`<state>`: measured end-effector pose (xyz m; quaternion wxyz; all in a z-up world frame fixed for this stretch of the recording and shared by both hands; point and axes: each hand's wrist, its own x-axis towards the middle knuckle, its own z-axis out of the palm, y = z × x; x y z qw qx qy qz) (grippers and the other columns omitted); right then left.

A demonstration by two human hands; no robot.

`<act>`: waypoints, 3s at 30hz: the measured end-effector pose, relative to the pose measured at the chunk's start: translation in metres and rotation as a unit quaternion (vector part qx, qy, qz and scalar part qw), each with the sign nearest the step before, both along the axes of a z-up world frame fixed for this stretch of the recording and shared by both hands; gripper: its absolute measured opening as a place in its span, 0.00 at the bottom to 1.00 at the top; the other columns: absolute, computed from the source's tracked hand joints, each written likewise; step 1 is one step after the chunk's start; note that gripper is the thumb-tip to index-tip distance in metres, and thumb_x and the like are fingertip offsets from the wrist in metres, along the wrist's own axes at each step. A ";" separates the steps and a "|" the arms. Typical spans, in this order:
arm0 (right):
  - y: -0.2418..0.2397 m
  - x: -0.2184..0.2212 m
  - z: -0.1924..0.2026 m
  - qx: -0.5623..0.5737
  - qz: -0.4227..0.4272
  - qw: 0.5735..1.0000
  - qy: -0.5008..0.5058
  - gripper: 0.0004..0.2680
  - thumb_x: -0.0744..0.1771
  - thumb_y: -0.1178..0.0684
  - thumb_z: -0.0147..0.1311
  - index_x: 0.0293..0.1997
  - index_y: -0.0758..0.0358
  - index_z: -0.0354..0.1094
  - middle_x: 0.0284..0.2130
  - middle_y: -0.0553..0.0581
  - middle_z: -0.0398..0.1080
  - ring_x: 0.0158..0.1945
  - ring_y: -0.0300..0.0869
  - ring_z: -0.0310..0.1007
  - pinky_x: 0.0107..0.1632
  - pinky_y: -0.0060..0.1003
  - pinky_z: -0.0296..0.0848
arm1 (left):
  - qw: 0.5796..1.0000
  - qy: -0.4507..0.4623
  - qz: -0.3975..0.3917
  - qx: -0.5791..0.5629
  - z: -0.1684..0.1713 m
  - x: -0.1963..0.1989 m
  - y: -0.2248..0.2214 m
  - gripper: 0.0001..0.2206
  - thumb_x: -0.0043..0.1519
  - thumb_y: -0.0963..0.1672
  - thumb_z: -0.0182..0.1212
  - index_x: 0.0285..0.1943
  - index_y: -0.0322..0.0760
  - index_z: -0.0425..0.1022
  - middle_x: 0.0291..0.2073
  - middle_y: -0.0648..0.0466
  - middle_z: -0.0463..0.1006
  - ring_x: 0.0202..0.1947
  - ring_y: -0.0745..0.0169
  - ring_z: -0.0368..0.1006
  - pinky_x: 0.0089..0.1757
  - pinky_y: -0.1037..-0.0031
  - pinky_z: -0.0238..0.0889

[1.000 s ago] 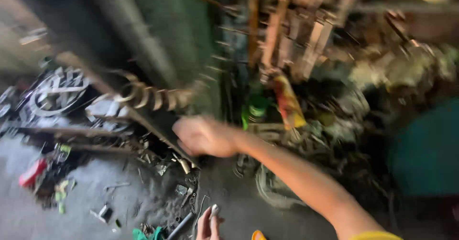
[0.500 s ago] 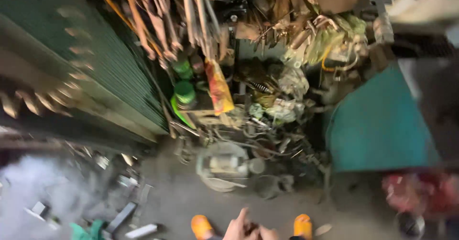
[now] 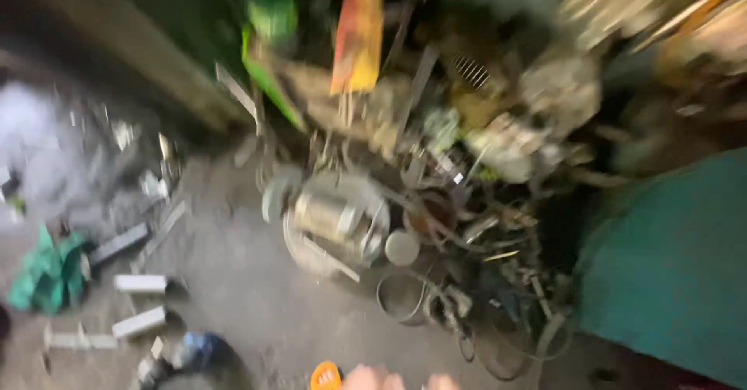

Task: Cleaning, grinding, and machining a metal cylinder part using a lathe and a bench grinder in a workshop.

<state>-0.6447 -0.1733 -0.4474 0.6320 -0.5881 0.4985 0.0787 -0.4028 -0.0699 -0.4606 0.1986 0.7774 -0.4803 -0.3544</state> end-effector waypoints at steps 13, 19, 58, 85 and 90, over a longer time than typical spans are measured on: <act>-0.058 0.145 -0.165 0.010 -0.009 0.985 -0.172 0.07 0.62 0.56 0.65 0.37 0.66 0.75 0.22 0.47 0.68 0.23 0.32 0.66 0.25 0.31 0.65 | 0.958 -0.187 0.168 -0.136 -0.342 0.248 -0.107 0.15 0.58 0.47 0.63 0.43 0.27 0.74 0.33 0.34 0.79 0.36 0.32 0.76 0.37 0.50 0.68; -0.034 0.147 -0.198 -0.120 -0.106 0.984 -0.079 0.07 0.63 0.53 0.65 0.36 0.66 0.74 0.20 0.51 0.71 0.21 0.34 0.69 0.27 0.32 0.68 | 0.951 -0.020 0.308 -0.010 -0.230 0.191 -0.104 0.21 0.60 0.53 0.60 0.41 0.28 0.82 0.31 0.37 0.83 0.35 0.41 0.83 0.42 0.57 0.73; -0.031 0.144 -0.289 -0.168 -0.282 0.942 -0.071 0.09 0.63 0.49 0.63 0.41 0.62 0.77 0.22 0.54 0.78 0.23 0.38 0.75 0.29 0.35 0.73 | 0.910 0.286 0.295 -0.053 -0.310 0.095 0.007 0.17 0.64 0.47 0.63 0.26 0.35 0.67 0.15 0.59 0.67 0.14 0.70 0.63 0.19 0.72 0.56; -0.058 0.169 -0.295 -0.155 -0.339 0.899 -0.229 0.10 0.63 0.51 0.66 0.41 0.69 0.79 0.31 0.52 0.80 0.34 0.34 0.74 0.39 0.32 0.71 | 0.872 0.419 0.238 -0.083 -0.317 0.053 -0.076 0.18 0.66 0.44 0.57 0.62 0.30 0.69 0.47 0.47 0.80 0.40 0.62 0.79 0.39 0.67 0.77; -0.065 0.171 -0.288 -0.158 -0.332 0.913 -0.179 0.11 0.64 0.48 0.64 0.40 0.68 0.79 0.29 0.55 0.80 0.31 0.35 0.74 0.37 0.35 0.73 | 0.883 0.393 0.226 -0.123 -0.300 0.047 -0.099 0.15 0.64 0.43 0.61 0.54 0.22 0.74 0.40 0.48 0.84 0.37 0.64 0.80 0.38 0.74 0.76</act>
